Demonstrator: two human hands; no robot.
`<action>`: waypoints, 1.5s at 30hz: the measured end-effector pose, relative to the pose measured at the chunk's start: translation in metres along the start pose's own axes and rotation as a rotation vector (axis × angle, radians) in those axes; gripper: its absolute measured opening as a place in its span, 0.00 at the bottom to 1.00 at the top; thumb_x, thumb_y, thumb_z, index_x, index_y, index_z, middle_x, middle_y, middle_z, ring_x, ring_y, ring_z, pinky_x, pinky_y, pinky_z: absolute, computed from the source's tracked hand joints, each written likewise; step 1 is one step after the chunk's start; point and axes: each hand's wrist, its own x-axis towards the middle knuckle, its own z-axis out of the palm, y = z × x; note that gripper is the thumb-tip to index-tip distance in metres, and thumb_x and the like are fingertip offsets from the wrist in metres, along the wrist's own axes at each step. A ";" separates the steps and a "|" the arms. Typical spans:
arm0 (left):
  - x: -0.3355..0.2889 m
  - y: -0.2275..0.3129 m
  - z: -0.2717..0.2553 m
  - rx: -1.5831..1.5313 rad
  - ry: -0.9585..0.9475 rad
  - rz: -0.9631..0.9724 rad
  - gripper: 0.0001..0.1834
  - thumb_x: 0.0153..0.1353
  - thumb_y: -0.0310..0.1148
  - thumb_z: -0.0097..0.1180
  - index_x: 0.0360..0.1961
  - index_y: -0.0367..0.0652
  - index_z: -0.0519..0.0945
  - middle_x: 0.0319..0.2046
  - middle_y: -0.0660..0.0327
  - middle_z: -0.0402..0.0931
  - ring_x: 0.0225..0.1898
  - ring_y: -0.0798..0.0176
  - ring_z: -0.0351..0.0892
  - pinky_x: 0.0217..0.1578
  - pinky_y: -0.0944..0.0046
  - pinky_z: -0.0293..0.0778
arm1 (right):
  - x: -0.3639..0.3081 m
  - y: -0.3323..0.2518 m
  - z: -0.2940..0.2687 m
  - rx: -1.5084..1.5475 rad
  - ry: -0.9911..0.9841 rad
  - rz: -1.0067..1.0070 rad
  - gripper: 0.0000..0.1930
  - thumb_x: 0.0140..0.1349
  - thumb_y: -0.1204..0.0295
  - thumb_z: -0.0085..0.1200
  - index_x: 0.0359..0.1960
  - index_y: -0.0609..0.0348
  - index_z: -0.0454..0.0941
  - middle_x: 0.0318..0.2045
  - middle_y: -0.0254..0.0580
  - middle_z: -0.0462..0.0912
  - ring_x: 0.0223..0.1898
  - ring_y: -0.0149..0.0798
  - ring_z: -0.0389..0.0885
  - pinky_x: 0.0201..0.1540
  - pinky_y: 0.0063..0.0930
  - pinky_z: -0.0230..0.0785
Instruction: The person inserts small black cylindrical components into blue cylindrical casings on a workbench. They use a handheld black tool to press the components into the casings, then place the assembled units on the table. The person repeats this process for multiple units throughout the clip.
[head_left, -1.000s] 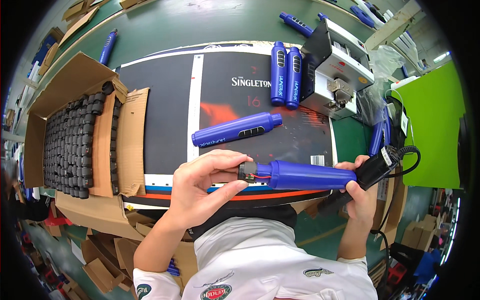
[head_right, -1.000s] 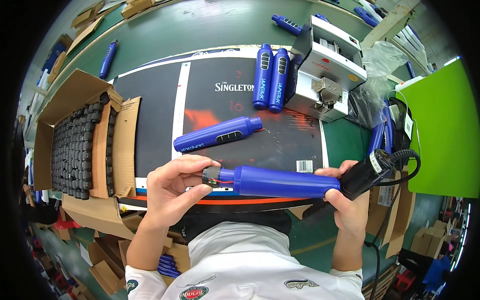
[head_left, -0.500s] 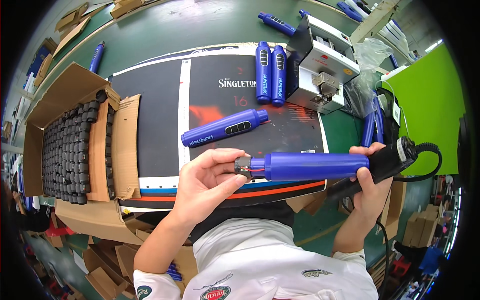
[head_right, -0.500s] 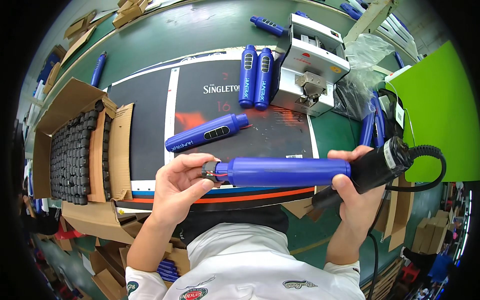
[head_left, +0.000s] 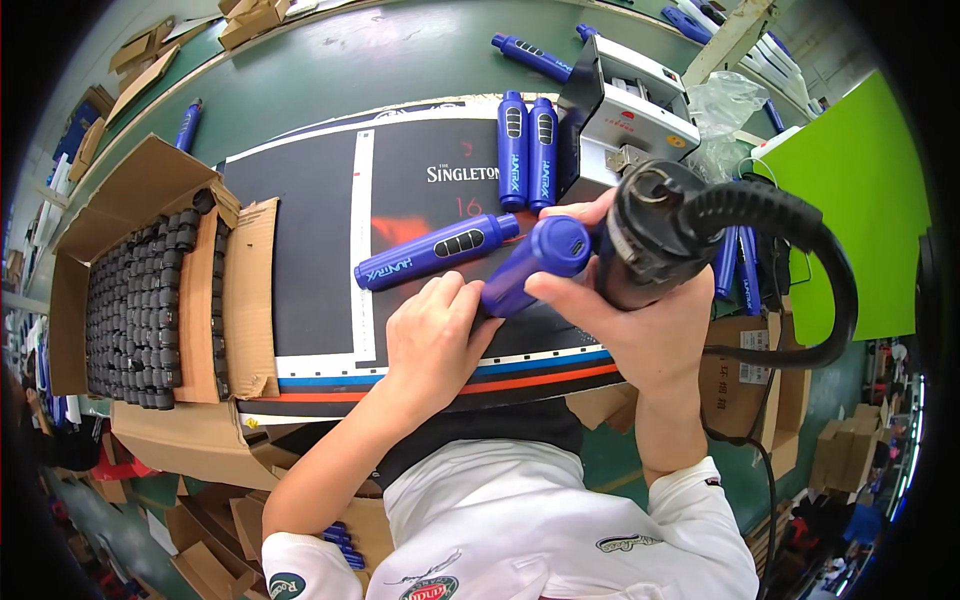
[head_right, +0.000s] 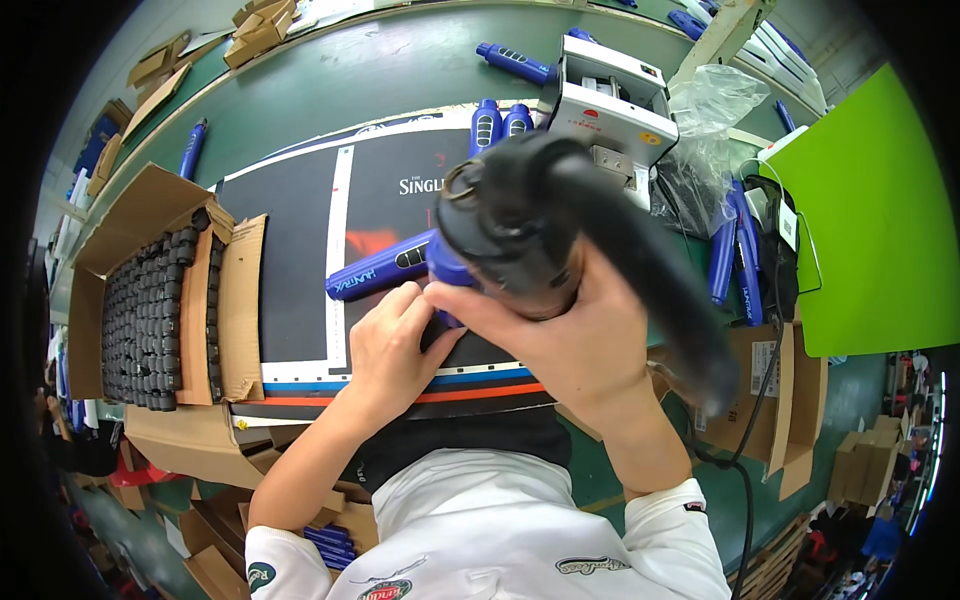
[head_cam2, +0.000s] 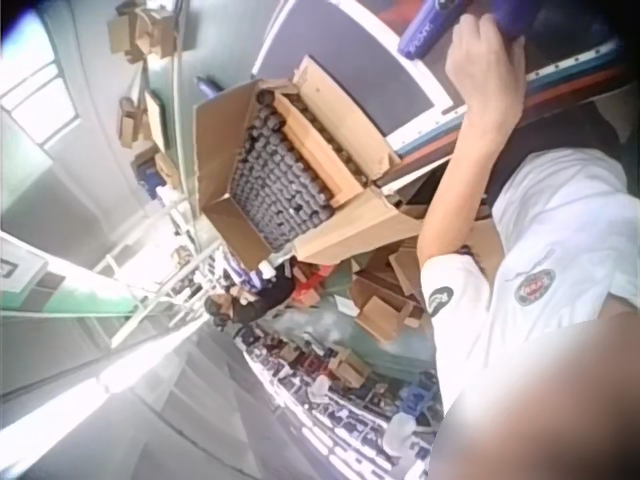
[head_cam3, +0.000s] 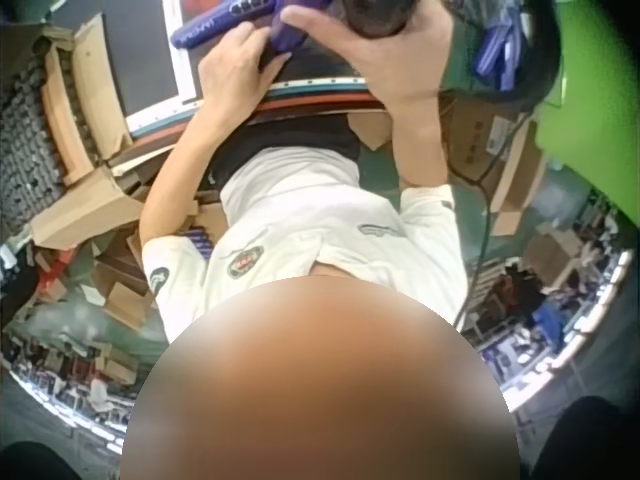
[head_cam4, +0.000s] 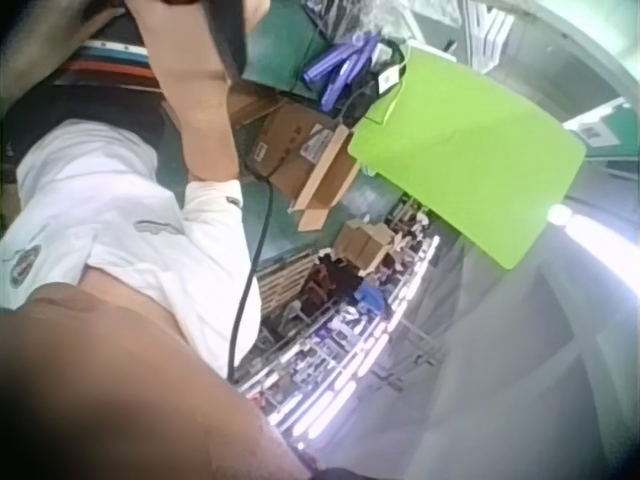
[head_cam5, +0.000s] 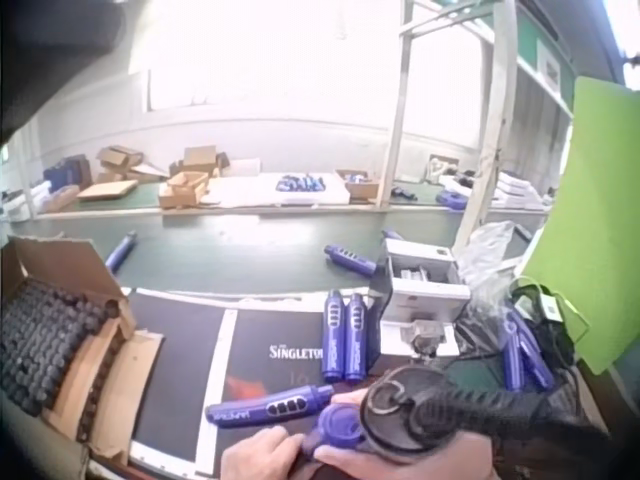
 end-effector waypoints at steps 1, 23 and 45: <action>-0.001 0.001 -0.008 -0.068 0.000 -0.025 0.25 0.45 0.31 0.72 0.45 0.40 0.77 0.33 0.58 0.74 0.35 0.54 0.78 0.33 0.58 0.75 | 0.000 -0.003 0.002 0.048 -0.006 0.014 0.24 0.44 0.84 0.74 0.45 0.67 0.76 0.42 0.46 0.84 0.43 0.32 0.82 0.42 0.22 0.76; 0.052 0.020 0.014 -0.995 0.118 0.079 0.18 0.63 0.23 0.55 0.54 0.31 0.71 0.24 0.63 0.69 0.21 0.69 0.70 0.26 0.65 0.72 | -0.002 0.050 -0.077 0.482 0.161 0.122 0.11 0.62 0.75 0.58 0.46 0.62 0.75 0.48 0.62 0.82 0.31 0.32 0.84 0.26 0.18 0.68; 0.067 0.026 -0.012 -1.247 0.153 -0.281 0.22 0.65 0.27 0.55 0.58 0.29 0.66 0.33 0.57 0.74 0.36 0.61 0.77 0.42 0.56 0.78 | -0.024 0.076 -0.087 0.914 0.387 0.231 0.10 0.67 0.70 0.58 0.44 0.62 0.74 0.45 0.54 0.84 0.28 0.28 0.80 0.26 0.19 0.66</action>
